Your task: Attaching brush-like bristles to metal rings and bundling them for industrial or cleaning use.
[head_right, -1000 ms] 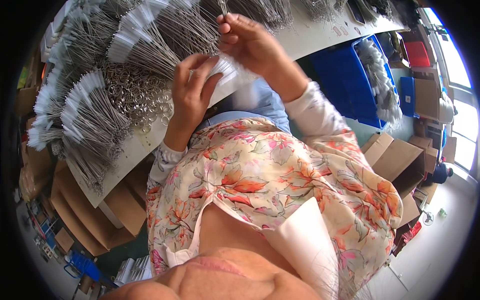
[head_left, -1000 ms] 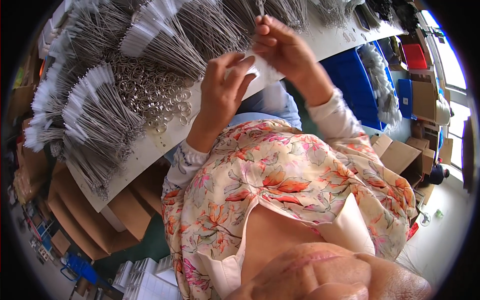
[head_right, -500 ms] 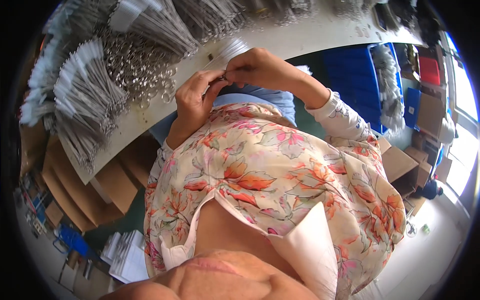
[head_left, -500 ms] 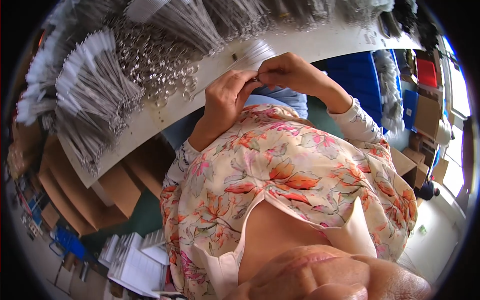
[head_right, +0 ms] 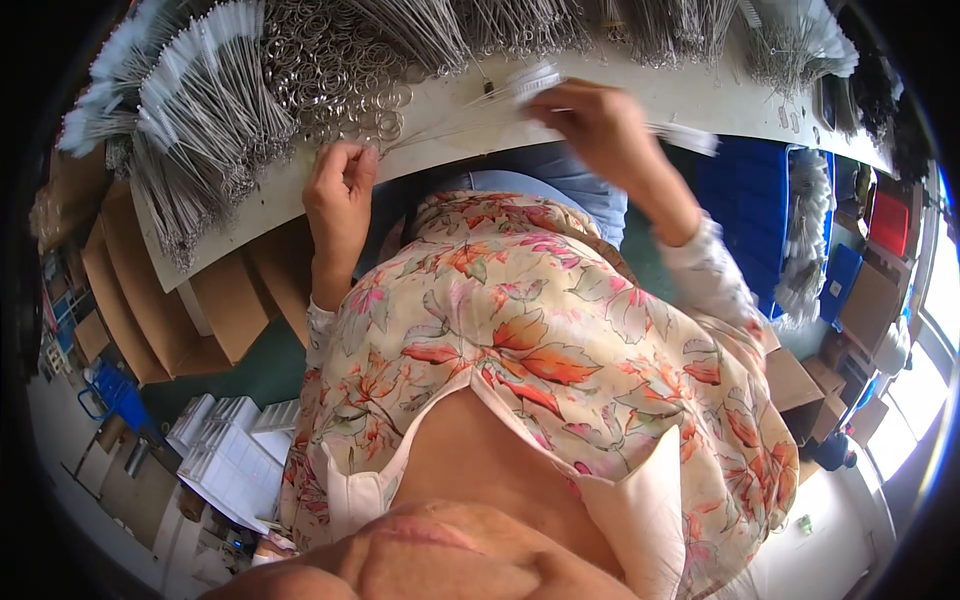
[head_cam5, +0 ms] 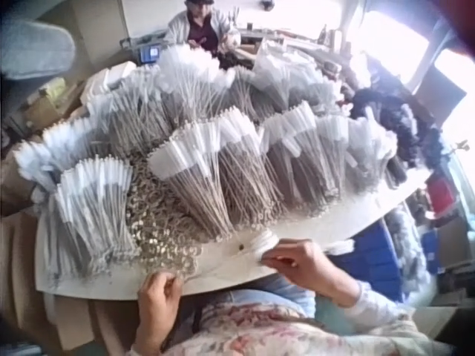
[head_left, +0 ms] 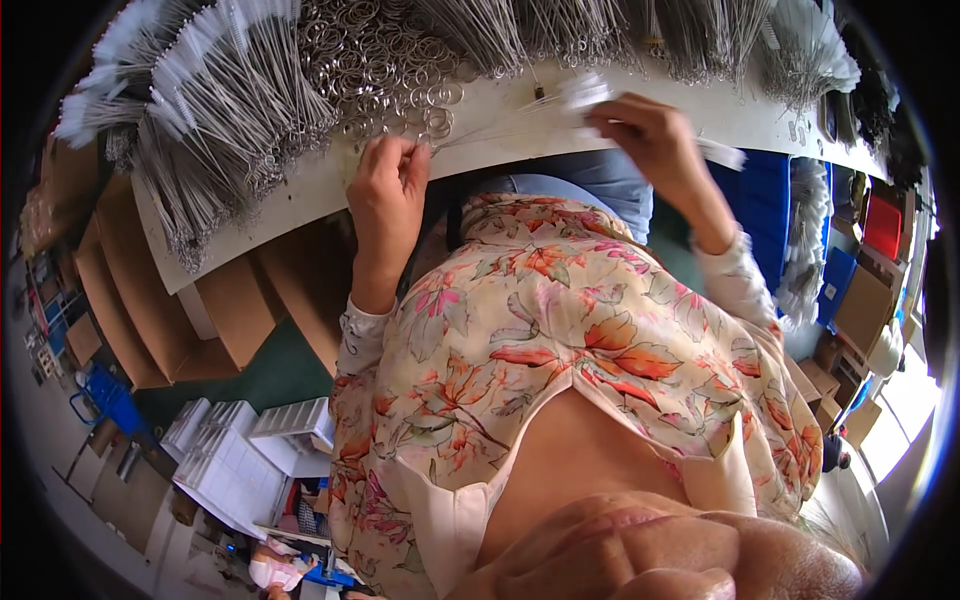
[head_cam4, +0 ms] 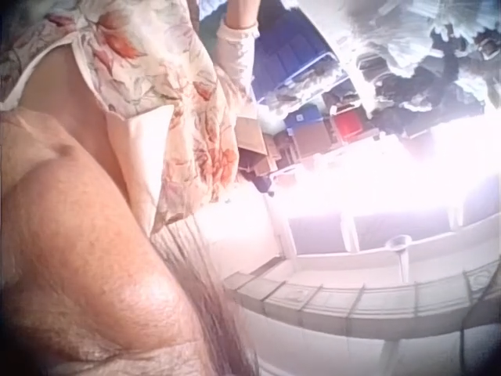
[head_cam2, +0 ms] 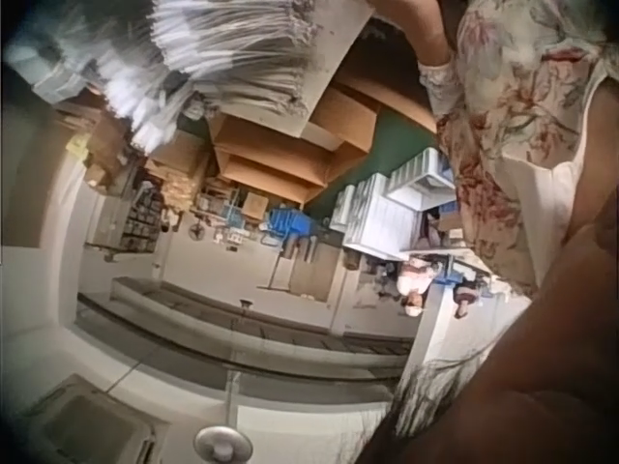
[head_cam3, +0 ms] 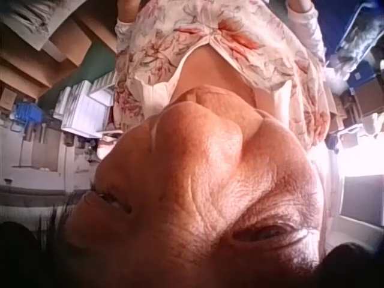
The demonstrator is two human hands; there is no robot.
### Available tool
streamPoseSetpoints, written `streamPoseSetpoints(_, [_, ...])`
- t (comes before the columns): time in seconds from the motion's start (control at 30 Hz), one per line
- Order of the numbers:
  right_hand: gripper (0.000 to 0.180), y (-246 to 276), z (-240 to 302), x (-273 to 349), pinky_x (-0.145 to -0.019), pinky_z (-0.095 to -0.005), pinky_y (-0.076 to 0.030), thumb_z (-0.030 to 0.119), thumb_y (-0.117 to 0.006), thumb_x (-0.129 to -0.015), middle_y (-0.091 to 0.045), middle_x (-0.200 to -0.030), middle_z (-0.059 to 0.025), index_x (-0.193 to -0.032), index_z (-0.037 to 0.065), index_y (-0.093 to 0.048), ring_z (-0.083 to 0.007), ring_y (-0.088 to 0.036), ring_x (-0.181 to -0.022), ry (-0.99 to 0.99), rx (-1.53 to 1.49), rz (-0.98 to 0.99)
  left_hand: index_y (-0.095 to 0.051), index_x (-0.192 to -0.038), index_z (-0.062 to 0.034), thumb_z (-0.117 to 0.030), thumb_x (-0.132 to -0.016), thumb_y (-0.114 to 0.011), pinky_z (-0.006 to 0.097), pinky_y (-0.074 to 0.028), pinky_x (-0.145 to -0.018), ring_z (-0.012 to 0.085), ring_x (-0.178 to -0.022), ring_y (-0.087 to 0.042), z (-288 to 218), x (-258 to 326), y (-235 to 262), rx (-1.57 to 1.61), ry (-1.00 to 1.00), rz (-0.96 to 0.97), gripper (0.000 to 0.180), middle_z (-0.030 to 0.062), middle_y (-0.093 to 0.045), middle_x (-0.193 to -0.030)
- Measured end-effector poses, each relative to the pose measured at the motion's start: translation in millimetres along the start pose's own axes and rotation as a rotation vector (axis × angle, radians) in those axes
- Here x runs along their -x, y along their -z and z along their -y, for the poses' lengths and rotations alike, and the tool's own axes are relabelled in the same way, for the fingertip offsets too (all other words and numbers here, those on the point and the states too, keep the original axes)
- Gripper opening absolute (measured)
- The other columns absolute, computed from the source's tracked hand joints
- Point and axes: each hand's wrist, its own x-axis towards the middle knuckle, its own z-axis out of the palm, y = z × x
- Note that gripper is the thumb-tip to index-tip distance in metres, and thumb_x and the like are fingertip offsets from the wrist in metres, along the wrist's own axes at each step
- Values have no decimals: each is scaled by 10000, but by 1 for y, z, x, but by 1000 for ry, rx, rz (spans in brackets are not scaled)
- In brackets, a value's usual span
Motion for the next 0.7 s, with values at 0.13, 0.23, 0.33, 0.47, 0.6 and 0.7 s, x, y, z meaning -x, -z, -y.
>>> streamPoseSetpoints(0.13, [105, -65, 62, -35, -615, -305, -509, 64, -672, -786, -636, -923, -68, -890, 46, -671, -204, -642, -730, 278, -59, 19, -538, -794, -14, -17, -813, -669, 215, -487, -556, 79, -677, -620, -17, -10, 11, 692, 223, -66, 132, 96, -657, -911])
streamPoseSetpoints(0.23, [102, -67, 71, -46, -621, -307, -500, 72, -662, -797, -632, -887, -77, -894, 41, -670, -208, -627, -722, 316, -46, 73, -603, -899, 11, 21, -829, -634, 198, -528, -657, 113, -770, -635, -32, -30, 41, 842, 181, -95, 77, 118, -649, -1000])
streamPoseSetpoints(0.33, [130, -52, 71, -55, -632, -318, -494, 159, -670, -790, -653, -845, -51, -891, 79, -673, -228, -632, -713, 308, -245, 164, -649, -961, -3, 22, -833, -627, 202, -532, -687, 120, -809, -637, -24, -39, 57, 722, -107, -21, 133, 120, -647, -1005])
streamPoseSetpoints(0.47, [160, -38, 78, -54, -613, -276, -469, 130, -655, -828, -659, -809, -62, -947, 23, -665, -136, -597, -672, 148, -519, 317, -678, -977, -21, 55, -784, -645, 220, -539, -696, 126, -831, -636, -36, -46, 76, 639, -161, 32, 211, 113, -646, -989])
streamPoseSetpoints(0.6, [152, -32, 90, -53, -569, -233, -444, 156, -644, -857, -646, -790, -24, -939, 30, -668, -81, -556, -632, -94, -643, 398, -686, -965, -28, 69, -766, -645, 229, -539, -694, 130, -819, -638, -39, -50, 74, 583, -219, -14, 226, 108, -647, -981])
streamPoseSetpoints(0.7, [157, -36, 89, -53, -551, -215, -435, 170, -643, -866, -637, -810, -15, -935, 31, -669, -69, -541, -618, -70, -676, 400, -659, -1000, 6, 92, -769, -626, 246, -549, -720, 147, -830, -650, -40, -48, 67, 652, -218, -42, 248, 130, -645, -1005])
